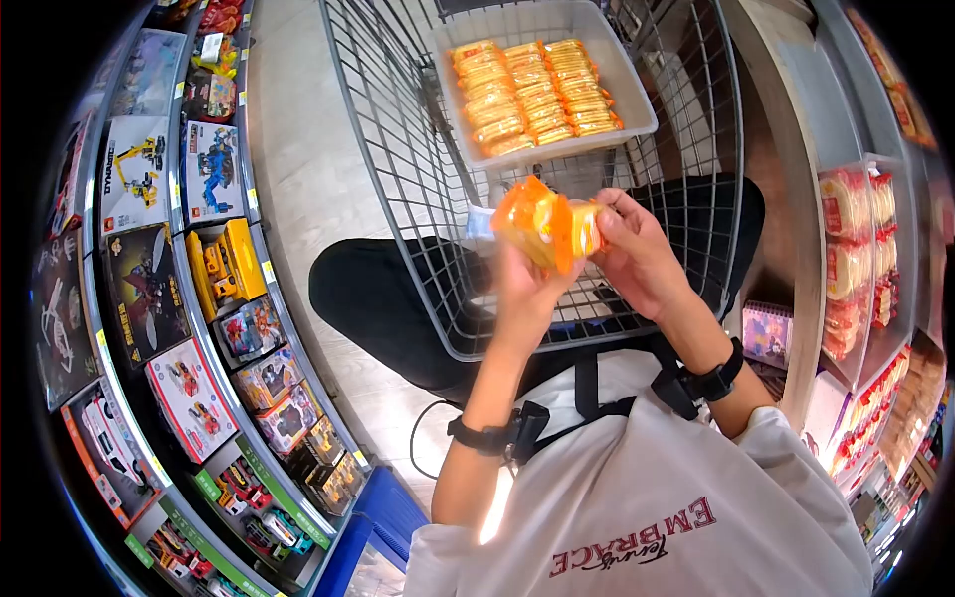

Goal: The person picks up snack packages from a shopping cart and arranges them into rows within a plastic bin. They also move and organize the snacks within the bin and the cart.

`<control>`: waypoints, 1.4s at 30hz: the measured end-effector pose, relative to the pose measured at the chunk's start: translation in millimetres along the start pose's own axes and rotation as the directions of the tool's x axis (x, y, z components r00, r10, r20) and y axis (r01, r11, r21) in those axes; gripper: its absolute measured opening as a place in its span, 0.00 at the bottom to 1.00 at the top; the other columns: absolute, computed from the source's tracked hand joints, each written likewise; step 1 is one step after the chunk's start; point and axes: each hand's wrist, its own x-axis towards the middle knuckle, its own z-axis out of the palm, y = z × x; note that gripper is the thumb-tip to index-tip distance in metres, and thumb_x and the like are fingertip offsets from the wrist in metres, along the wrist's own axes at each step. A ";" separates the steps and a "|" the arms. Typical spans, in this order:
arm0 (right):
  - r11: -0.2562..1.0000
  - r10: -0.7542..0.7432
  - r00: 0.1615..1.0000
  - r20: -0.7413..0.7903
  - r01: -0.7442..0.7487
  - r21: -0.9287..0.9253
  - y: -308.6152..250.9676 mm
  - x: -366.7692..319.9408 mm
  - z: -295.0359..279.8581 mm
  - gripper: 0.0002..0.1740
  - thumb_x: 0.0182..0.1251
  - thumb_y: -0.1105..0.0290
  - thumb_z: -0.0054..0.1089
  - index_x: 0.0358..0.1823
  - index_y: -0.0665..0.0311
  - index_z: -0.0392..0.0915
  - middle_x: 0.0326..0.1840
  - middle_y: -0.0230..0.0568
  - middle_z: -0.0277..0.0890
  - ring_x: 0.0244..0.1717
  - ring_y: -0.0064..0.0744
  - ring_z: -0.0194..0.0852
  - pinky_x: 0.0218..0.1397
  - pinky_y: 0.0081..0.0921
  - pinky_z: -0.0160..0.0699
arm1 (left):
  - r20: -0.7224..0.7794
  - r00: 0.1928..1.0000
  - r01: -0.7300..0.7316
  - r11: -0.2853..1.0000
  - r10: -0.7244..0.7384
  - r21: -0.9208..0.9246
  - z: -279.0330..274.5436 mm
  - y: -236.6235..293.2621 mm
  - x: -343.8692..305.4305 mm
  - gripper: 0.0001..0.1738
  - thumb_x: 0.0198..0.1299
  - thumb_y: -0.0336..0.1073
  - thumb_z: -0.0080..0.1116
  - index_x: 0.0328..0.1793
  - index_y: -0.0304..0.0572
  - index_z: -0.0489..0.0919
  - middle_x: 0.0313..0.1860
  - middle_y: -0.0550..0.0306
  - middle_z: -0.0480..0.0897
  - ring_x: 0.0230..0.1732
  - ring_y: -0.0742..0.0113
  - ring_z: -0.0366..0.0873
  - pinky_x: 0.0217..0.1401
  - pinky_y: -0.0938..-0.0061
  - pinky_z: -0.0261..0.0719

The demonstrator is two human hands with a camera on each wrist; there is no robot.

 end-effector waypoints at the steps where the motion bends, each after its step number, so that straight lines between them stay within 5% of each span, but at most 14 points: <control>1: 1.000 0.006 1.000 0.009 -0.006 0.000 -6.0 0.9 4.8 0.11 0.70 0.67 0.63 0.48 0.61 0.72 0.50 0.38 0.78 0.52 0.26 0.77 0.56 0.28 0.77 | -0.008 1.000 -0.006 1.000 0.006 0.003 -2.9 -0.8 0.5 0.44 0.57 0.24 0.65 0.78 0.43 0.54 0.71 0.55 0.67 0.69 0.63 0.68 0.74 0.68 0.63; 9: 0.983 0.022 0.968 0.249 0.024 -0.182 -4.6 4.0 -17.3 0.10 0.67 0.66 0.65 0.39 0.63 0.74 0.59 0.41 0.74 0.57 0.27 0.74 0.58 0.27 0.76 | 0.048 0.998 -0.050 0.998 0.049 0.025 -4.3 -3.1 5.7 0.48 0.55 0.31 0.66 0.79 0.42 0.50 0.73 0.51 0.63 0.71 0.59 0.66 0.72 0.65 0.66; 11: 0.985 0.135 0.953 0.272 -0.101 -0.136 1.8 4.6 -35.1 0.10 0.67 0.66 0.66 0.38 0.62 0.73 0.57 0.38 0.74 0.56 0.26 0.73 0.57 0.27 0.76 | 0.050 0.997 -0.069 0.995 0.066 0.068 -1.3 -5.2 5.6 0.49 0.54 0.33 0.68 0.78 0.42 0.51 0.71 0.51 0.65 0.69 0.60 0.67 0.70 0.66 0.68; 15: 0.979 0.048 0.962 0.269 0.008 -0.204 -4.3 2.1 -22.3 0.11 0.64 0.69 0.66 0.40 0.62 0.72 0.49 0.34 0.73 0.53 0.22 0.72 0.54 0.24 0.76 | 0.016 0.999 -0.043 0.965 0.040 0.258 0.1 -9.4 9.1 0.51 0.50 0.39 0.74 0.74 0.38 0.52 0.64 0.51 0.65 0.65 0.60 0.67 0.68 0.66 0.69; 18: 0.948 0.015 0.949 0.314 0.087 -0.306 -1.1 11.7 -37.4 0.12 0.61 0.72 0.65 0.43 0.63 0.73 0.49 0.33 0.73 0.53 0.22 0.72 0.54 0.24 0.76 | 0.157 0.945 -0.290 0.514 0.287 0.807 -0.2 2.5 13.8 0.52 0.46 0.37 0.76 0.73 0.35 0.54 0.63 0.42 0.65 0.65 0.51 0.68 0.70 0.60 0.66; 19: 0.912 -0.007 0.942 0.335 0.143 -0.385 -1.1 13.2 -38.8 0.11 0.61 0.74 0.65 0.43 0.64 0.73 0.49 0.33 0.73 0.53 0.21 0.71 0.55 0.23 0.76 | 0.157 0.945 -0.290 0.513 0.287 0.808 1.9 6.1 11.9 0.52 0.46 0.37 0.76 0.73 0.35 0.54 0.63 0.42 0.65 0.65 0.51 0.68 0.70 0.60 0.66; 21: 0.907 -0.017 0.942 0.336 0.156 -0.392 -6.7 18.5 -31.8 0.10 0.62 0.76 0.65 0.43 0.66 0.74 0.47 0.32 0.75 0.50 0.20 0.72 0.53 0.21 0.76 | -0.079 0.990 -0.047 0.813 0.113 0.581 2.9 11.0 9.7 0.50 0.45 0.35 0.75 0.72 0.33 0.56 0.60 0.41 0.67 0.64 0.49 0.68 0.70 0.60 0.65; 23: 0.871 0.235 0.929 0.285 -0.071 -0.487 -24.0 24.1 -16.9 0.09 0.62 0.77 0.66 0.41 0.68 0.77 0.46 0.33 0.77 0.45 0.20 0.74 0.51 0.21 0.75 | -0.065 0.994 -0.025 0.747 0.091 0.664 -10.4 21.8 8.8 0.47 0.45 0.31 0.73 0.71 0.33 0.58 0.57 0.42 0.68 0.62 0.50 0.69 0.68 0.61 0.66; 25: 0.845 0.217 0.906 0.364 0.013 -0.534 -32.2 46.6 -14.3 0.08 0.63 0.75 0.67 0.40 0.69 0.78 0.44 0.31 0.79 0.42 0.19 0.73 0.49 0.21 0.75 | -0.003 0.995 -0.068 0.701 0.099 0.710 -20.6 38.7 13.6 0.44 0.46 0.28 0.70 0.69 0.34 0.59 0.57 0.43 0.68 0.60 0.51 0.70 0.66 0.62 0.68; 28: 0.685 0.144 0.976 0.162 0.020 -0.728 -44.6 97.1 -14.7 0.09 0.62 0.73 0.66 0.40 0.69 0.78 0.41 0.38 0.82 0.41 0.28 0.79 0.48 0.27 0.78 | 0.092 0.988 -0.139 0.470 0.122 0.872 -20.5 75.8 21.6 0.43 0.41 0.27 0.68 0.67 0.35 0.63 0.55 0.42 0.69 0.58 0.47 0.72 0.63 0.62 0.71; 30: 0.018 -0.351 0.893 0.282 0.308 -0.951 -40.6 145.9 -16.7 0.13 0.56 0.73 0.67 0.42 0.69 0.78 0.38 0.47 0.82 0.43 0.34 0.82 0.50 0.28 0.79 | 0.147 0.984 -0.175 0.394 0.101 0.902 -15.8 97.0 27.6 0.45 0.40 0.27 0.69 0.68 0.35 0.63 0.55 0.41 0.70 0.57 0.45 0.73 0.62 0.61 0.72; 33: -0.244 -0.190 0.948 0.256 0.207 -0.947 -11.6 209.5 -37.2 0.16 0.47 0.70 0.70 0.39 0.66 0.79 0.36 0.52 0.81 0.41 0.43 0.83 0.47 0.31 0.80 | 0.228 0.967 -0.251 0.289 0.110 0.924 -6.7 118.5 30.0 0.50 0.37 0.30 0.71 0.71 0.34 0.61 0.57 0.39 0.72 0.56 0.42 0.75 0.60 0.60 0.76; 36: -0.187 -0.093 0.994 0.048 0.030 -0.982 8.6 233.8 -39.9 0.19 0.40 0.69 0.74 0.36 0.65 0.79 0.36 0.52 0.82 0.41 0.45 0.83 0.44 0.35 0.81 | 0.241 0.964 -0.258 0.177 0.112 0.950 -9.5 127.3 31.3 0.52 0.37 0.32 0.73 0.71 0.34 0.60 0.60 0.38 0.73 0.55 0.43 0.78 0.59 0.60 0.78; 42: -0.060 0.067 0.995 0.072 0.076 -0.995 15.6 249.8 -57.0 0.20 0.35 0.68 0.77 0.34 0.63 0.79 0.33 0.49 0.82 0.38 0.47 0.83 0.41 0.38 0.81 | 0.193 0.971 -0.217 0.180 0.141 0.959 -27.4 129.9 43.2 0.40 0.42 0.28 0.70 0.60 0.38 0.59 0.55 0.37 0.74 0.53 0.44 0.80 0.57 0.61 0.78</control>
